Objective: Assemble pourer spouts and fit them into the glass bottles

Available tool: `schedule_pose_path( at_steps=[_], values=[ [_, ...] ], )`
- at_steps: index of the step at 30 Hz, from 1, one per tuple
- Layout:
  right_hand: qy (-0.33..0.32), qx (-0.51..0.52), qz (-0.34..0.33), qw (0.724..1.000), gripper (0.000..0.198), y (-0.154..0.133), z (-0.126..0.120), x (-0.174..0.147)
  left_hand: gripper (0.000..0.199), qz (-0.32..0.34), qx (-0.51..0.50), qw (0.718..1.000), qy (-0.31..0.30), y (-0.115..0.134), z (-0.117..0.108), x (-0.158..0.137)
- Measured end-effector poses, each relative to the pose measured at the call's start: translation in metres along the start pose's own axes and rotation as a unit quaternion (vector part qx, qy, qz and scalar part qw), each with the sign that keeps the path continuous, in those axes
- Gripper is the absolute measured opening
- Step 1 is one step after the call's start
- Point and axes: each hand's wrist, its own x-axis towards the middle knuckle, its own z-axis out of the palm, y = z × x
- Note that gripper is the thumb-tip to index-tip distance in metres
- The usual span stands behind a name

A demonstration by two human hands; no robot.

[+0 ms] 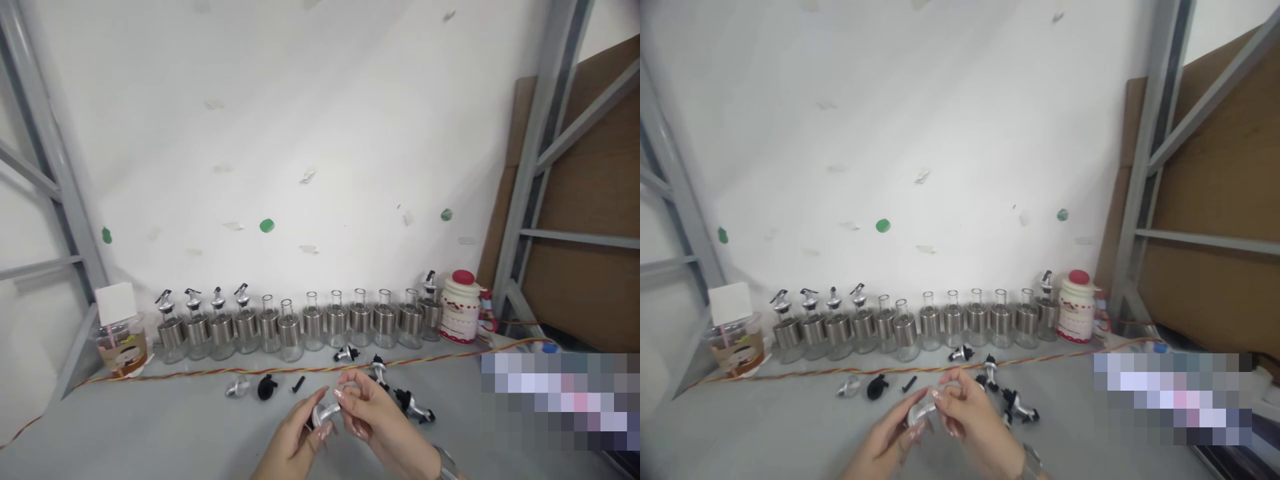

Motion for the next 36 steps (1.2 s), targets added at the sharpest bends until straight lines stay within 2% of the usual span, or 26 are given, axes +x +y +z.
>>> schedule_pose_path(
  at_steps=[3,6,10,12,13,16,18,21,23,25,29,34,36],
  values=[
    [-0.005,-0.006,0.005,1.0,0.039,0.0,0.0,-0.001,0.05,-0.018,-0.017,1.0,0.006,-0.004,0.0,0.0],
    [-0.032,0.009,0.027,0.999,0.038,-0.004,0.0,-0.004,0.052,-0.044,-0.044,0.998,-0.018,-0.01,-0.001,0.0],
    [-0.089,0.031,0.084,0.992,0.04,-0.002,-0.002,-0.006,0.048,0.006,-0.055,0.997,-0.044,-0.012,-0.002,0.001],
    [-0.07,-0.012,0.076,0.995,0.041,0.004,-0.004,-0.003,0.046,0.018,-0.017,0.998,-0.059,-0.008,-0.003,0.003],
    [-0.041,-0.041,0.061,0.996,0.04,0.007,-0.005,0.001,0.046,0.018,0.003,0.999,-0.049,-0.004,-0.005,0.004],
    [0.059,-0.163,-0.012,0.985,0.039,0.016,-0.005,0.015,0.046,0.0,0.021,0.998,0.054,0.008,-0.014,0.012],
    [0.093,-0.294,-0.08,0.948,0.031,0.02,-0.003,0.025,0.051,-0.015,-0.022,0.989,0.147,0.013,-0.025,0.02],
    [0.077,-0.476,-0.139,0.865,0.026,0.027,0.006,0.042,0.065,-0.047,-0.155,0.948,0.272,0.014,-0.044,0.031],
    [0.058,-0.518,-0.135,0.843,0.028,0.034,0.013,0.052,0.069,-0.071,-0.22,0.92,0.318,0.012,-0.052,0.035],
    [0.048,-0.524,-0.123,0.841,0.024,0.043,0.02,0.062,0.065,-0.083,-0.241,0.908,0.332,0.012,-0.055,0.035],
    [0.046,-0.529,-0.107,0.841,0.013,0.056,0.025,0.07,0.05,-0.089,-0.245,0.912,0.317,0.012,-0.052,0.033],
    [0.052,-0.489,-0.092,0.866,0.01,0.046,0.007,0.052,0.038,-0.078,-0.203,0.935,0.279,0.019,-0.04,0.028],
    [0.053,-0.461,-0.077,0.883,0.015,0.033,-0.003,0.037,0.032,-0.046,-0.131,0.955,0.261,0.024,-0.03,0.02]
  ],
)
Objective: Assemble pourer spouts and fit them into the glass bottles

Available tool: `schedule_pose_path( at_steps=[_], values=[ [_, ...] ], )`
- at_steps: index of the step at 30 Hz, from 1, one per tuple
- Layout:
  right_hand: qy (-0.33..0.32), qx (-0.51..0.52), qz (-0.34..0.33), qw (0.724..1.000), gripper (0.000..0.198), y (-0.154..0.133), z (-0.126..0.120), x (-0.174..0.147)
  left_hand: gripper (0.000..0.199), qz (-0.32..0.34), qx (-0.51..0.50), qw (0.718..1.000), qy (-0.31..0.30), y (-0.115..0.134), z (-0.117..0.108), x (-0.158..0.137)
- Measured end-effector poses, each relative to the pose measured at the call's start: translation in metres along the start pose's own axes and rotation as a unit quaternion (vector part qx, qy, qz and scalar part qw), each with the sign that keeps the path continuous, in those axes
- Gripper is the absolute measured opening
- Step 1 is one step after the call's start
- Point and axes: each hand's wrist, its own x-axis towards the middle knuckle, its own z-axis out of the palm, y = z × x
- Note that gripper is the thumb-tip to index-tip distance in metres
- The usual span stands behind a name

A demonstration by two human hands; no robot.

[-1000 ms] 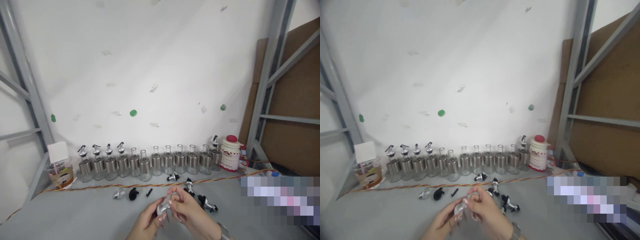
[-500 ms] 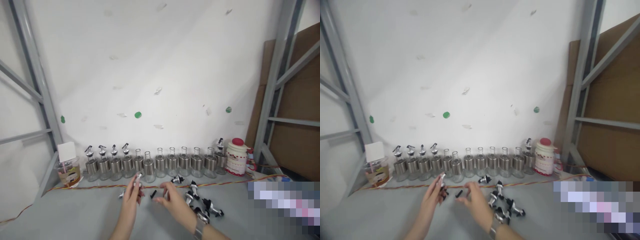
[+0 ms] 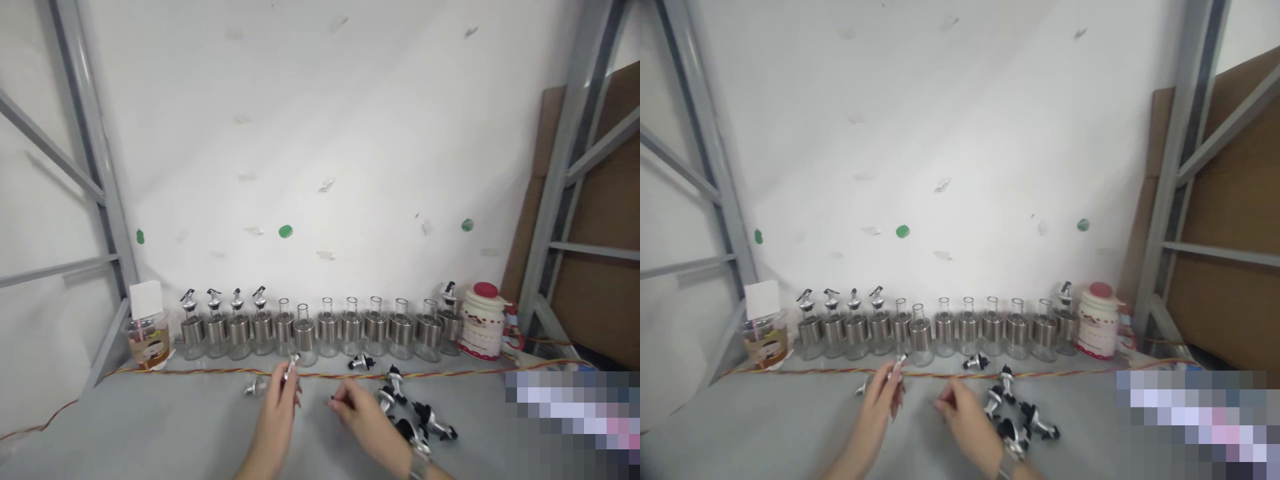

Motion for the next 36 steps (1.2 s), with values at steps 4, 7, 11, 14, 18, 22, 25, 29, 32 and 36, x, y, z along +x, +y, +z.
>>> schedule_pose_path(
  at_steps=[4,7,11,14,18,22,25,29,32,36],
  values=[
    [-0.048,0.305,0.054,0.95,0.03,-0.015,-0.037,-0.024,0.029,0.175,0.223,0.956,-0.081,-0.003,0.011,-0.029],
    [-0.105,0.503,0.074,0.855,0.026,-0.03,-0.048,-0.035,0.032,0.173,0.273,0.935,-0.148,-0.011,0.013,-0.041],
    [-0.151,0.577,0.092,0.798,0.018,-0.035,-0.04,-0.04,0.036,0.152,0.294,0.921,-0.206,-0.018,0.011,-0.042],
    [-0.143,0.598,0.101,0.782,0.023,-0.033,-0.033,-0.04,0.025,0.16,0.336,0.898,-0.237,-0.018,0.01,-0.04],
    [-0.127,0.608,0.107,0.776,0.026,-0.032,-0.029,-0.042,0.023,0.202,0.398,0.862,-0.241,-0.016,0.011,-0.041],
    [-0.13,0.638,0.102,0.752,0.017,-0.03,-0.027,-0.042,0.025,0.256,0.447,0.828,-0.222,-0.016,0.011,-0.041],
    [-0.128,0.658,0.109,0.734,0.014,-0.028,-0.024,-0.042,0.03,0.297,0.46,0.814,-0.192,-0.019,0.011,-0.041],
    [-0.124,0.68,0.122,0.712,0.014,-0.028,-0.022,-0.043,0.035,0.317,0.448,0.82,-0.16,-0.02,0.011,-0.042],
    [-0.119,0.682,0.125,0.71,0.016,-0.032,-0.021,-0.045,0.037,0.303,0.418,0.841,-0.165,-0.017,0.012,-0.044],
    [-0.098,0.656,0.127,0.737,0.022,-0.041,-0.022,-0.047,0.034,0.262,0.351,0.882,-0.175,-0.01,0.015,-0.046]
  ],
)
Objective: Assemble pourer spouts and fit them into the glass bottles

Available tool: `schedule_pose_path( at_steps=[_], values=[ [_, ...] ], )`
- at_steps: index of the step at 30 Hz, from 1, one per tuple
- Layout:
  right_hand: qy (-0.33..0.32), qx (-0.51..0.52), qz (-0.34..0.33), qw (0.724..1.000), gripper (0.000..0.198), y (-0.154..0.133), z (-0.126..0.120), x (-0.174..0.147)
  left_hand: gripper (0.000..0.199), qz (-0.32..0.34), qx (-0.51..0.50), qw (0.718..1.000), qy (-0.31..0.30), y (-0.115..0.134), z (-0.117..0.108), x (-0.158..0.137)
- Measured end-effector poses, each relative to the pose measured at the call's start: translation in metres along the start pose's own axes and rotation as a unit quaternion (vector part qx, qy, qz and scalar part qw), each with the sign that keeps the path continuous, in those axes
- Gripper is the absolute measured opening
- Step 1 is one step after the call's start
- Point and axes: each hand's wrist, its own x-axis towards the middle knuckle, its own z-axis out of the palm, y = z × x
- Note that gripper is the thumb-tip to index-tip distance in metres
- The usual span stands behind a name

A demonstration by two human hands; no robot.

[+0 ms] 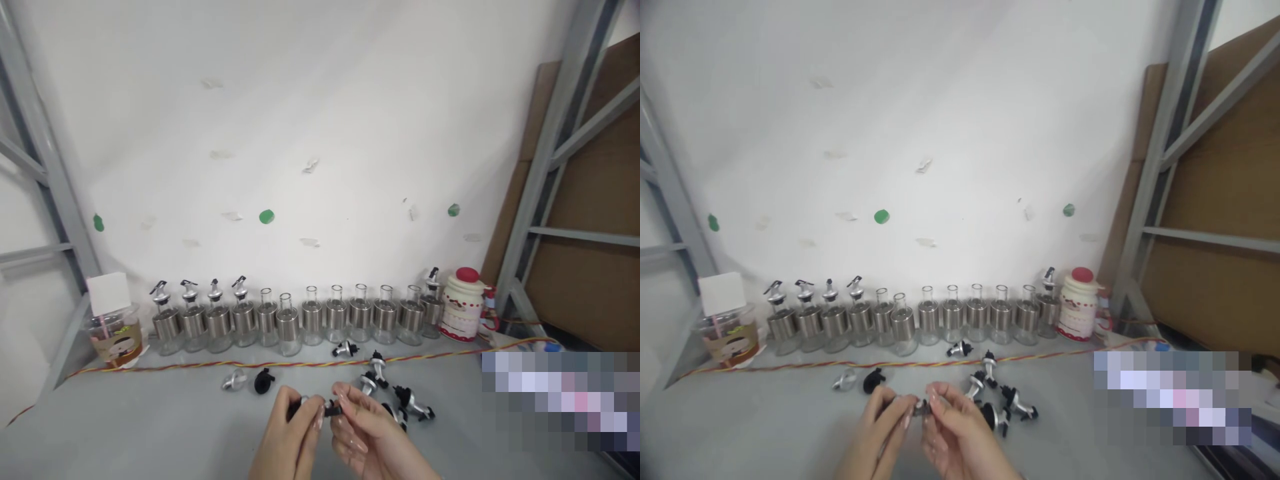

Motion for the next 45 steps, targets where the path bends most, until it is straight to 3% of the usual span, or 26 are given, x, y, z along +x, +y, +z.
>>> schedule_pose_path(
  at_steps=[8,25,28,33,38,42,45],
  values=[
    [0.028,-0.175,-0.076,0.981,0.03,0.003,0.003,0.003,0.033,-0.016,-0.069,0.997,0.007,0.005,-0.002,0.001],
    [0.066,-0.246,-0.075,0.964,0.038,0.013,-0.006,0.006,0.038,-0.095,-0.116,0.989,-0.008,0.009,0.005,-0.002],
    [0.069,-0.297,-0.071,0.95,0.038,0.012,-0.005,0.006,0.037,-0.12,-0.117,0.986,-0.01,0.011,0.004,-0.003],
    [0.046,-0.424,-0.081,0.901,0.042,0.009,-0.006,0.005,0.038,-0.142,-0.126,0.982,-0.022,0.011,0.003,-0.004],
    [-0.007,-0.347,-0.018,0.938,0.04,0.007,-0.009,0.004,0.038,-0.182,-0.153,0.97,-0.044,0.011,0.005,-0.005],
    [-0.003,-0.233,0.016,0.972,0.038,0.007,-0.006,0.003,0.038,-0.183,-0.162,0.969,-0.044,0.012,0.005,-0.004],
    [0.001,-0.182,0.035,0.983,0.038,0.007,-0.005,0.002,0.037,-0.169,-0.154,0.973,-0.032,0.013,0.003,-0.003]
  ],
)
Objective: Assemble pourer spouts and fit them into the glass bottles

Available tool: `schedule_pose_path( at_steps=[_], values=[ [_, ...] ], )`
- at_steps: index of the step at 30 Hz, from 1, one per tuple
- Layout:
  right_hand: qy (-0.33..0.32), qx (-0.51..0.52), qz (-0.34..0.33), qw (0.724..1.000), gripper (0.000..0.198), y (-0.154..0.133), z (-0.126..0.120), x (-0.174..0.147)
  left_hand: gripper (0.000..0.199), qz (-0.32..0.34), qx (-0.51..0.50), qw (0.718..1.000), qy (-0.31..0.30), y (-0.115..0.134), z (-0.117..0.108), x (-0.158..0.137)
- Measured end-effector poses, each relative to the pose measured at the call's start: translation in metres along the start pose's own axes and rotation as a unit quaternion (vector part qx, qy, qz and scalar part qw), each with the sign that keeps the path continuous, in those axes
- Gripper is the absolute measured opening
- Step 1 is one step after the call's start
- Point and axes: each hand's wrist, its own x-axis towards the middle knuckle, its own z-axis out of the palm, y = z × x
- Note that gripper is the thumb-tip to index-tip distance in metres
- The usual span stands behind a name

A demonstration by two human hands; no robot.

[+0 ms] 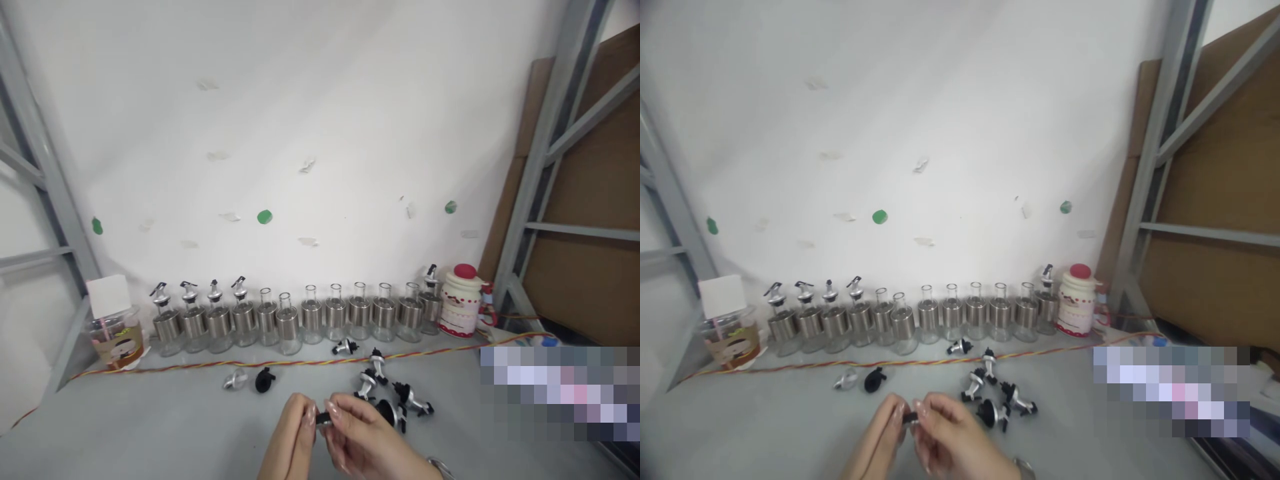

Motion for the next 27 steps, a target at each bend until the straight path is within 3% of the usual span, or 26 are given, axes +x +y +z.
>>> schedule_pose_path(
  at_steps=[6,10,14,16,18,22,27],
  values=[
    [0.008,-0.114,-0.033,0.993,0.04,0.004,-0.003,0.003,0.036,0.018,0.025,1.0,-0.005,-0.002,-0.003,0.001],
    [0.028,-0.239,-0.062,0.969,0.041,0.004,-0.005,0.005,0.036,0.032,0.046,0.998,0.001,-0.004,-0.003,0.002],
    [0.034,-0.298,-0.08,0.951,0.041,0.001,-0.005,0.003,0.037,0.046,0.036,0.998,0.025,-0.008,0.0,0.002],
    [0.056,-0.356,-0.101,0.927,0.04,-0.002,-0.004,-0.001,0.036,0.049,0.034,0.998,0.018,-0.008,0.001,0.002],
    [0.079,-0.449,-0.133,0.88,0.038,-0.005,-0.002,-0.005,0.034,0.054,0.046,0.997,0.017,-0.008,0.001,0.001],
    [0.092,-0.635,-0.212,0.737,0.031,-0.008,-0.001,-0.01,0.033,0.058,0.071,0.996,0.02,-0.003,-0.001,0.0],
    [0.092,-0.764,-0.284,0.571,0.031,-0.008,-0.005,-0.009,0.035,0.051,0.062,0.997,0.017,0.0,-0.001,-0.001]
  ],
)
